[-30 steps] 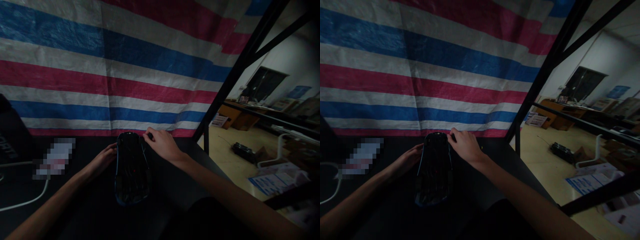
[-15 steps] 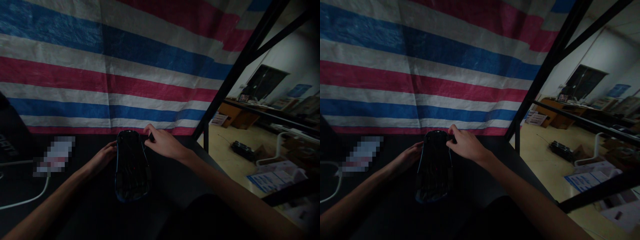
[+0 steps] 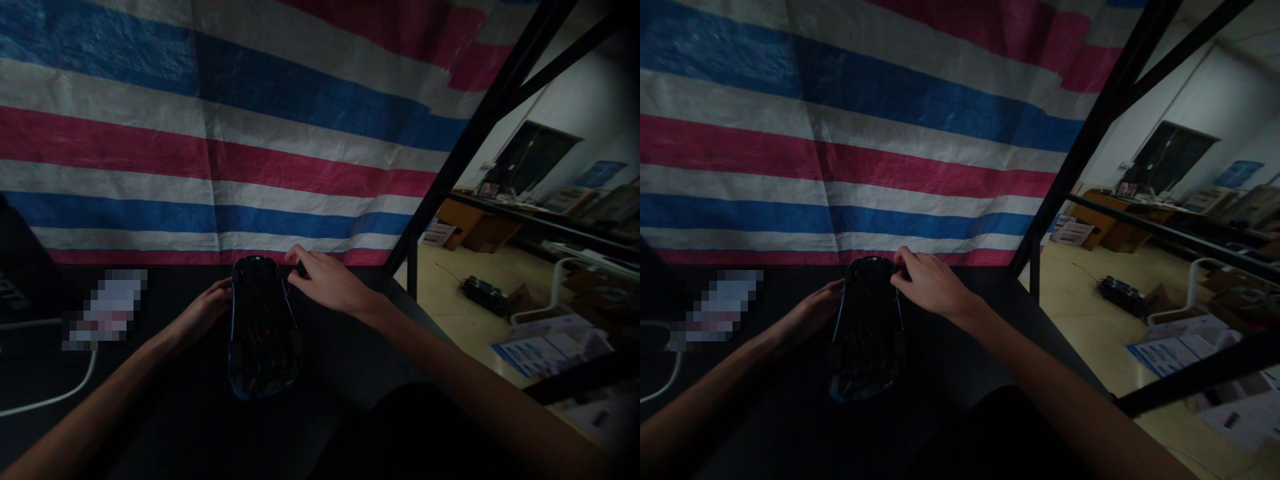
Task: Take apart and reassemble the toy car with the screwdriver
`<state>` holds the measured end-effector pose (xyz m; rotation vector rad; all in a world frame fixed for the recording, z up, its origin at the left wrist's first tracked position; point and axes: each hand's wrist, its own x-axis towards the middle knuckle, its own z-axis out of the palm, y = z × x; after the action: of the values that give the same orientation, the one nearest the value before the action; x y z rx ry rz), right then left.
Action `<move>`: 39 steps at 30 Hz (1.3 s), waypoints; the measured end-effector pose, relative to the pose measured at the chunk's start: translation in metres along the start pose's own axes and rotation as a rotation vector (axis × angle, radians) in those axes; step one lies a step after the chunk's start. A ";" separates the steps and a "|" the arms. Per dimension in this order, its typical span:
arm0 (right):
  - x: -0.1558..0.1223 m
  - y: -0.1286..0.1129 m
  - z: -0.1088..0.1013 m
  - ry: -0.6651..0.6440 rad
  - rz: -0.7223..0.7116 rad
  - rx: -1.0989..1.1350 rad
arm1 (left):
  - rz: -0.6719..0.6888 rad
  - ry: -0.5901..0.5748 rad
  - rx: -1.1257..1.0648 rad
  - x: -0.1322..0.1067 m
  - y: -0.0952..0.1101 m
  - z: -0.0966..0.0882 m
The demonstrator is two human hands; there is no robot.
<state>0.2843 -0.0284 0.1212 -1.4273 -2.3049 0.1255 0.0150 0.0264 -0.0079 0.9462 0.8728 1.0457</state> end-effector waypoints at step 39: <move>0.001 0.005 0.006 -0.008 -0.007 0.159 | 0.024 -0.053 0.044 0.007 -0.006 -0.008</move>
<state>0.2858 -0.0241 0.1144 -1.3413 -2.2508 0.3057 0.0111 0.0339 -0.0176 1.0191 0.8456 1.0215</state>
